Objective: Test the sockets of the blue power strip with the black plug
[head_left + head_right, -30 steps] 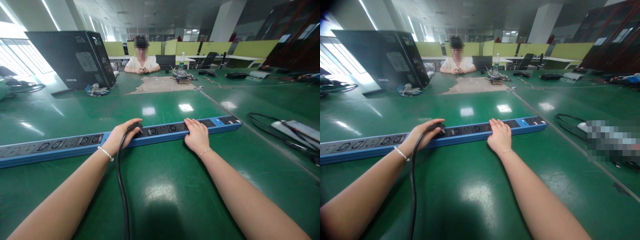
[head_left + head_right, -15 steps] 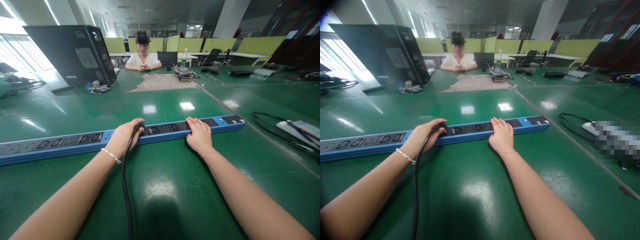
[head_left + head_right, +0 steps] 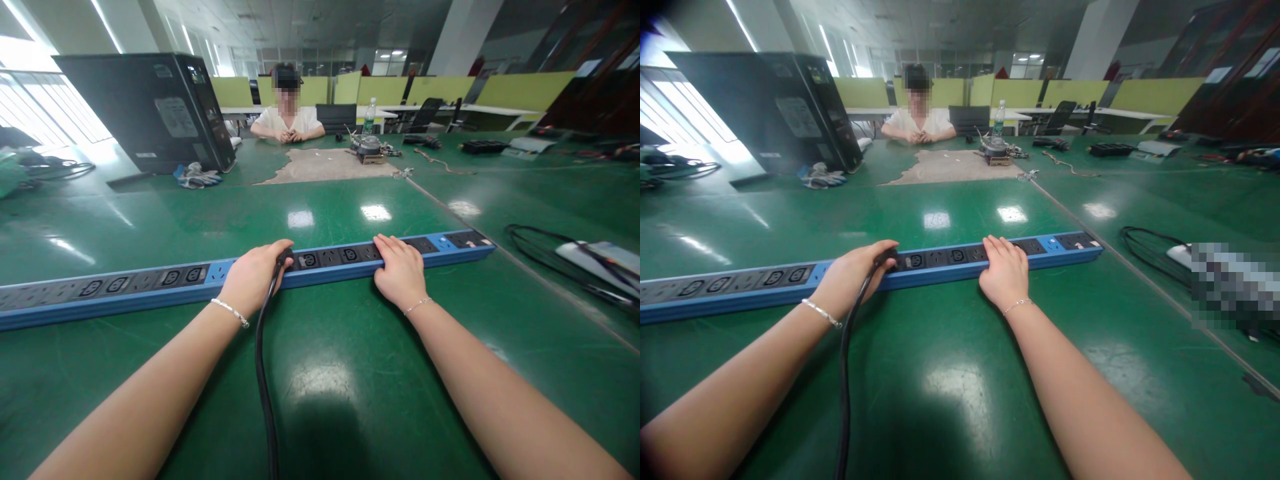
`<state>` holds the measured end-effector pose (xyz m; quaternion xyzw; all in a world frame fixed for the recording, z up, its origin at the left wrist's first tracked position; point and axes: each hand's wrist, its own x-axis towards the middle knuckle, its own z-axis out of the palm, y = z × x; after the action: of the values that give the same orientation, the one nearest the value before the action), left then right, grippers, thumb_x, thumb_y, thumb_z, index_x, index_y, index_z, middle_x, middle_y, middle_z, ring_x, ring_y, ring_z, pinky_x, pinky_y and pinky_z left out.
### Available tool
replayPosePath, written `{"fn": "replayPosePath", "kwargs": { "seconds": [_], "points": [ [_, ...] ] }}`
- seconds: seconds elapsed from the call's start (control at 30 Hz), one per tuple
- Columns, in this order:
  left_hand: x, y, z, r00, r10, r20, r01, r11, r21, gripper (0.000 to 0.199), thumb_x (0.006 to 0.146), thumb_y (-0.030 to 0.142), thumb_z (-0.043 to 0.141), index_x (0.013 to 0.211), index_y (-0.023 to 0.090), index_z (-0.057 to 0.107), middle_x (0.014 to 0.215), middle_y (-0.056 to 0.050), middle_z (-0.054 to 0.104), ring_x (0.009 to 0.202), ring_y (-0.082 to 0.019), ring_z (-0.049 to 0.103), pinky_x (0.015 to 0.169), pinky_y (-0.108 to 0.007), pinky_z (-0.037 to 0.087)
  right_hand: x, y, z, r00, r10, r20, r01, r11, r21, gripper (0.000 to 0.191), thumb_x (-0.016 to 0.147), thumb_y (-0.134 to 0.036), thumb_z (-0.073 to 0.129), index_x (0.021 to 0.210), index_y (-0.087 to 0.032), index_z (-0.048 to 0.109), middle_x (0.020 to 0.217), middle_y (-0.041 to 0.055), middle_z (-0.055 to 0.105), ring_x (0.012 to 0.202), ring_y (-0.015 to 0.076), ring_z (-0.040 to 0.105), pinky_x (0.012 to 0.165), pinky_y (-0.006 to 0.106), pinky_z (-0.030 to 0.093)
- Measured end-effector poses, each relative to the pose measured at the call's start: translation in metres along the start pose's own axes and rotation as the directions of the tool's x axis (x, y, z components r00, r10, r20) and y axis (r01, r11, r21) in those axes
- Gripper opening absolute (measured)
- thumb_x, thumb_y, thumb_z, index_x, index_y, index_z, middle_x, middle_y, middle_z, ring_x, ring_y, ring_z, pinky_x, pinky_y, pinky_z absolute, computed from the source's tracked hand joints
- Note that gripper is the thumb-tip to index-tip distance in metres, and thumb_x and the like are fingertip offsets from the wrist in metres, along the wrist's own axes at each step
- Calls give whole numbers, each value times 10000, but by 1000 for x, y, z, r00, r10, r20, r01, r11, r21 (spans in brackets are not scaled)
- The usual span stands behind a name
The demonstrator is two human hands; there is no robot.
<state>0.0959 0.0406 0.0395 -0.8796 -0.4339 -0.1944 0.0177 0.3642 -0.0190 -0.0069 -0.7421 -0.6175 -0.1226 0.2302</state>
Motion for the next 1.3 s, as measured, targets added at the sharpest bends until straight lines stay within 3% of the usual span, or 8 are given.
{"fn": "replayPosePath", "kwargs": {
  "seconds": [0.47,0.77,1.07,1.3],
  "points": [
    [-11,9,5,997,68,20,-70,986,151,357,948,347,318,1245,242,487,1113,-70,630,937,-205,613,824,-323,450,0,0,0,1000,-8,-6,8,1000,16,606,689,-121,428,1285,-180,520,1338,60,517,1258,242,407,1040,469,267],
    [-6,7,5,999,33,40,-34,999,31,359,940,355,356,1262,258,482,1204,-44,615,1075,-209,575,895,-350,425,0,-1,-1,1000,-14,11,14,1000,-14,596,698,-133,430,1288,-161,512,1355,64,500,1265,237,394,1046,462,264],
    [-15,10,7,999,30,-24,-28,995,93,424,921,437,390,1311,277,435,1264,-53,580,1105,-224,565,943,-406,398,0,-1,-1,1000,-1,18,1,1000,-22,588,705,-140,426,1288,-156,509,1352,64,502,1265,231,392,1048,453,258],
    [-18,10,10,998,48,-43,-44,995,94,471,904,440,434,1337,257,412,1304,-66,546,1113,-218,562,923,-363,422,-1,-3,-1,1000,-3,28,4,999,-54,588,716,-158,408,1296,-135,499,1363,58,490,1269,226,386,1054,432,248]
  ]
}}
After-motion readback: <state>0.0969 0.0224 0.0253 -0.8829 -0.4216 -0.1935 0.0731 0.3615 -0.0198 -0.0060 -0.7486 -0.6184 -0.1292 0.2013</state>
